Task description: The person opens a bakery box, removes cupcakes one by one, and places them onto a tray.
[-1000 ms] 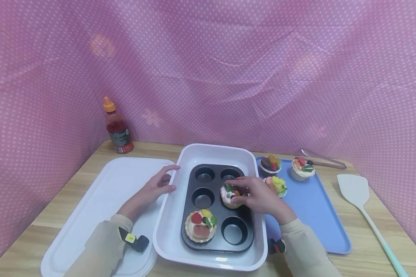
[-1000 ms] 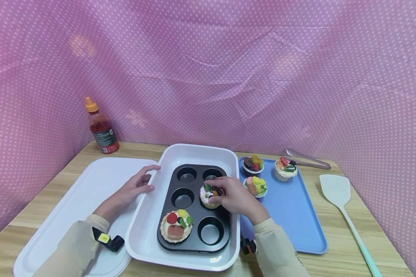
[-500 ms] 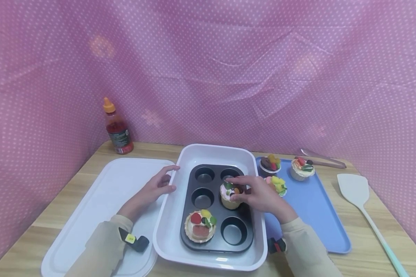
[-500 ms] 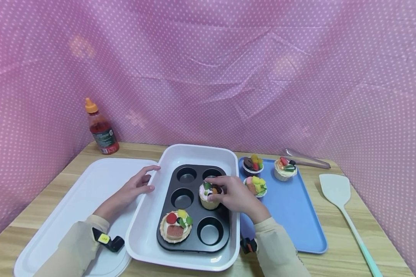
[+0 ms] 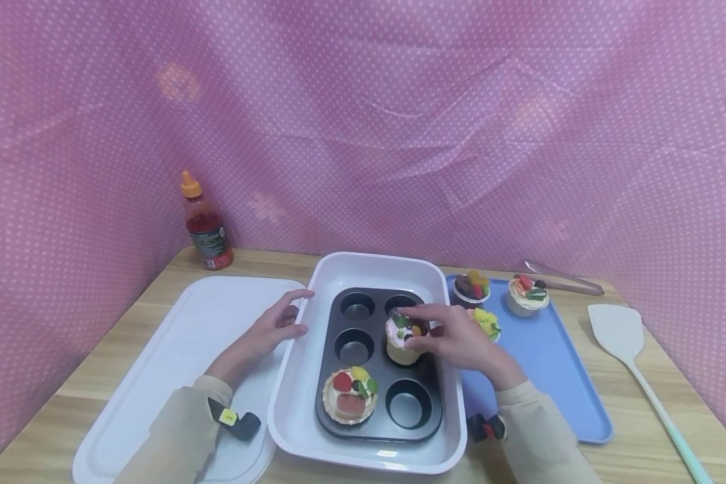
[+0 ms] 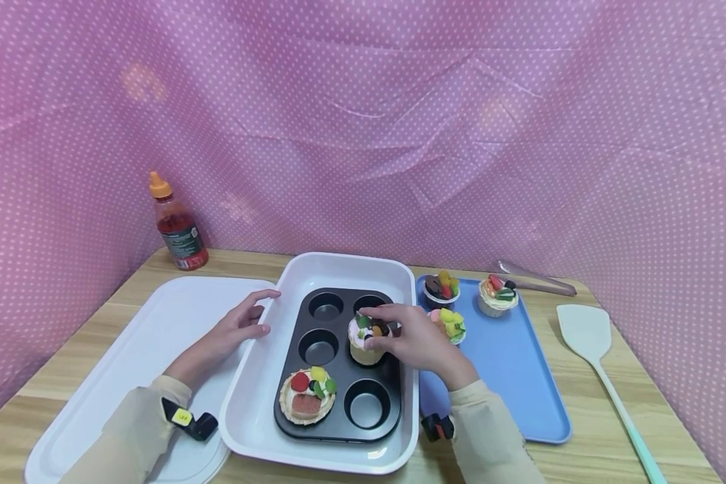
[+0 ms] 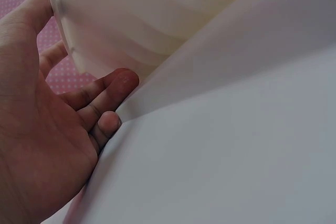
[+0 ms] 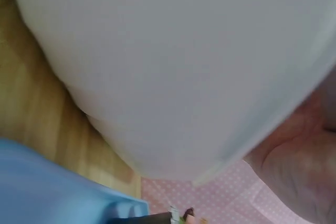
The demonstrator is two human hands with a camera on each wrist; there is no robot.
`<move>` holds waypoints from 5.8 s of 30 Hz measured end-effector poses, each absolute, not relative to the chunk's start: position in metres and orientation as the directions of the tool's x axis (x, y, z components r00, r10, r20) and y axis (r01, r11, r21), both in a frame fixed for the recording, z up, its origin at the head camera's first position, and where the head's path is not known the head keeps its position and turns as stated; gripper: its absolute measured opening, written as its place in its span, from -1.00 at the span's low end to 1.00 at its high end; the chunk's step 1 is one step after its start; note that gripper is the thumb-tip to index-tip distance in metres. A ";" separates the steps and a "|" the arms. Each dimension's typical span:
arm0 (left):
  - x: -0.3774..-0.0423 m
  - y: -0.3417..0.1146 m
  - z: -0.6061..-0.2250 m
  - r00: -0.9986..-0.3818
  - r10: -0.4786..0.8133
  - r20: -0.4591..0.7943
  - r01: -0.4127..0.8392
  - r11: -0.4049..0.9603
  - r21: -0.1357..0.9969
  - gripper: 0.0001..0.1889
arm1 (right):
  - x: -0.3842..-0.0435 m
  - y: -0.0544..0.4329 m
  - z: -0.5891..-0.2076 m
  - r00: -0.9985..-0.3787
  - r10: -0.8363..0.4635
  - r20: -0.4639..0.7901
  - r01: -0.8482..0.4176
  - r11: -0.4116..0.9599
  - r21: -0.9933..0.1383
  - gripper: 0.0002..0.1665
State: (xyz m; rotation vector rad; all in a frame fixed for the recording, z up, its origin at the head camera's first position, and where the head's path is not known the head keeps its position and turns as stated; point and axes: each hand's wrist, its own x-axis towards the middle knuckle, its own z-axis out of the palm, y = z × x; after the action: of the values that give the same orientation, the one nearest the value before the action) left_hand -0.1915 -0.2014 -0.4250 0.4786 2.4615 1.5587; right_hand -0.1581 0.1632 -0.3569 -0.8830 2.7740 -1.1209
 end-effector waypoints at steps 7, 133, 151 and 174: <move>-0.194 -0.202 -0.426 -0.924 0.383 0.022 0.179 0.379 0.908 -0.34 | -0.159 0.175 -0.348 -0.850 -0.482 0.211 -0.480 0.547 -0.686 -0.40; -0.194 -0.203 -0.429 -0.917 0.398 0.024 0.173 0.343 0.923 -0.35 | -0.152 0.322 -0.327 -0.992 -0.085 0.094 -0.125 0.760 -0.638 -0.20; -0.194 -0.204 -0.429 -0.914 0.405 0.037 0.188 0.340 0.921 -0.38 | -0.154 0.328 -0.332 -0.997 -0.071 0.042 -0.081 0.753 -0.653 -0.14; -0.195 -0.203 -0.428 -0.912 0.408 0.048 0.197 0.333 0.922 -0.36 | -0.154 0.334 -0.336 -0.998 -0.064 0.022 -0.064 0.760 -0.646 -0.13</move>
State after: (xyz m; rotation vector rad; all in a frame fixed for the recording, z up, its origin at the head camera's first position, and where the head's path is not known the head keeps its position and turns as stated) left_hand -0.1948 -0.2029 -0.4284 0.5534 2.4012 1.6193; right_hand -0.1539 0.3340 -0.3359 -0.1072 2.9461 -1.0817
